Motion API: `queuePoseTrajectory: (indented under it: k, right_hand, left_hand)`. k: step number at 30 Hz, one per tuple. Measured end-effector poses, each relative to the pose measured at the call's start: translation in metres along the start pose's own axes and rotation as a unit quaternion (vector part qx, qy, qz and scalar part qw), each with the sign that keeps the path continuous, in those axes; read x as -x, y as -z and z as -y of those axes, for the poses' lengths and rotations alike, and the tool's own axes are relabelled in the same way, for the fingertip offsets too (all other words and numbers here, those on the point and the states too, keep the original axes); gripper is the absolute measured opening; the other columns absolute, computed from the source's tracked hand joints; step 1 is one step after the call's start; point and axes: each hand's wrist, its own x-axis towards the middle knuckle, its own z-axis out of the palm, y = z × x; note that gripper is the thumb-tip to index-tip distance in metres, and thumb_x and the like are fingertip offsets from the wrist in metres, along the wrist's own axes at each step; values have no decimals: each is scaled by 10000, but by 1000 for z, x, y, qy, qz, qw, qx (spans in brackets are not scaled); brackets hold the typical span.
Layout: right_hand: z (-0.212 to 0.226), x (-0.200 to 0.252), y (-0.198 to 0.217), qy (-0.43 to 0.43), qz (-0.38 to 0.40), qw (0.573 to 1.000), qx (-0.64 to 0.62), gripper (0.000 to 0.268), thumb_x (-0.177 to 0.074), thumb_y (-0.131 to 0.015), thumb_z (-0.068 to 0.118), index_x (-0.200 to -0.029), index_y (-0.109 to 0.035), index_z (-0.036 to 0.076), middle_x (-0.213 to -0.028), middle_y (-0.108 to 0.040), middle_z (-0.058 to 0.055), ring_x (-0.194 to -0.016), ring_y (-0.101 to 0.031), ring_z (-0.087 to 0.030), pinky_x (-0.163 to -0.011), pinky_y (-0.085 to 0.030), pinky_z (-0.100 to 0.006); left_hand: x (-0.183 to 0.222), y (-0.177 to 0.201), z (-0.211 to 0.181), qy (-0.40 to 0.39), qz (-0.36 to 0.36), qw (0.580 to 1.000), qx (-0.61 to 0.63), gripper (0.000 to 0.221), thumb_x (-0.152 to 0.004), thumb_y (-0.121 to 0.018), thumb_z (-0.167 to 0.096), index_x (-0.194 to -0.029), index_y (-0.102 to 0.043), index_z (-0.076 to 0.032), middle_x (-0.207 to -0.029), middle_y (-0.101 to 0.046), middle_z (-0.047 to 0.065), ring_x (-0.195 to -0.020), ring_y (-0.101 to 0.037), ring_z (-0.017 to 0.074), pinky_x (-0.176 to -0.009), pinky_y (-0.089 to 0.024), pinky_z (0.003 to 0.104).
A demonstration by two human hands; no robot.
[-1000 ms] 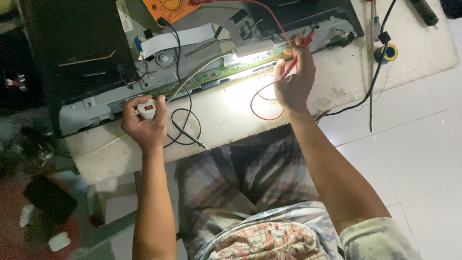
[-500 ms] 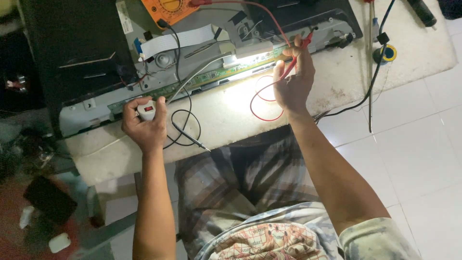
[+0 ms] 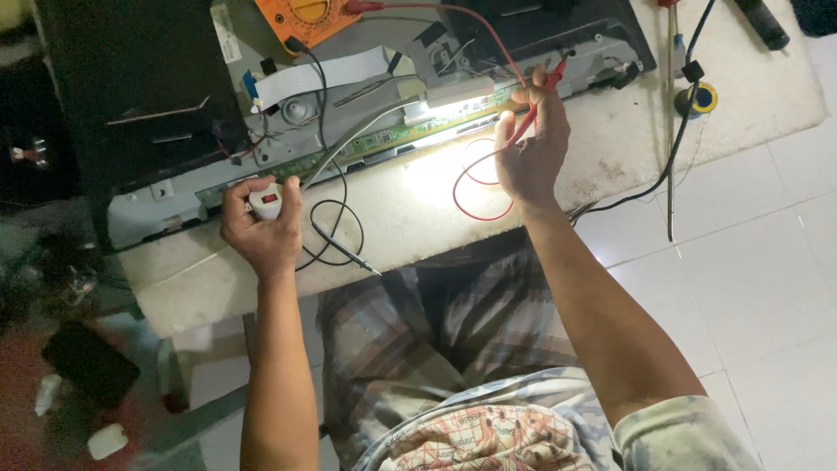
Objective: Inspecting and testing a television circuit board using a multimeter and a light source to diagnose faults.
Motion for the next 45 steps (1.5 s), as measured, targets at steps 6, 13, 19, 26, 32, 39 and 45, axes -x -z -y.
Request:
queuePoseTrajectory:
  k: [6,13,19,26,32,39,45]
  right_hand:
    - [-3,0,-2,28,-8,999,-15,158,-918,-601,23,-1073,-590,53,-1359,-623,-260,-1357,-562,-377,-1084,-508,-478]
    - [0,0,0,-11,0,1000,-15,224,-891,-637,-33,-1091,-600,61,-1417,-593,-225,-1347,-583,-371,-1099,-486,-466]
    - [-2,0,-1,14,2,1000,-21,168,-919,-603,13,-1081,-575,44,-1386,-606,-268,-1365,-559,-382,-1067,-499,-465]
    - [-6,2,-3,7,-7,1000,0,256,-855,-615,-60,-1075,-603,70,-1431,-593,-209,-1308,-629,-379,-1029,-562,-462]
    - [-18,2,-8,55,-39,997,22,254,-836,-658,-36,-1057,-632,86,-1350,-649,-177,-1274,-632,-356,-1036,-540,-466]
    - [-47,5,-22,92,-83,990,62,298,-753,-729,-24,-1008,-671,118,-1135,-750,-145,-1118,-719,-331,-974,-560,-436]
    - [-47,6,-17,70,-73,993,63,358,-745,-750,-37,-1039,-689,157,-1244,-738,-138,-1140,-706,-330,-985,-554,-424]
  left_hand:
    - [0,0,1,0,2,1000,19,231,-951,-857,-124,-1000,-652,-31,-834,-630,65,-574,-437,125,-500,-350,291]
    - [-2,0,-3,8,4,1000,23,232,-950,-854,-139,-994,-651,-38,-882,-657,84,-651,-498,176,-573,-410,335]
    - [-3,0,-5,-10,10,999,30,214,-957,-841,-83,-1008,-643,-20,-912,-695,116,-775,-657,231,-708,-548,370]
    - [-4,0,-4,-4,1,1000,27,218,-959,-843,-129,-994,-647,-39,-885,-670,89,-674,-548,181,-594,-449,336]
    - [8,-4,16,4,-22,999,23,271,-889,-916,-162,-966,-687,-40,-887,-716,113,-745,-675,246,-674,-532,355]
    - [9,-2,20,50,-27,998,39,284,-866,-934,-179,-976,-707,-47,-866,-744,127,-814,-743,316,-752,-576,397]
    - [6,-4,14,45,-46,997,47,298,-795,-953,-170,-929,-710,-59,-830,-745,104,-796,-753,257,-754,-573,358]
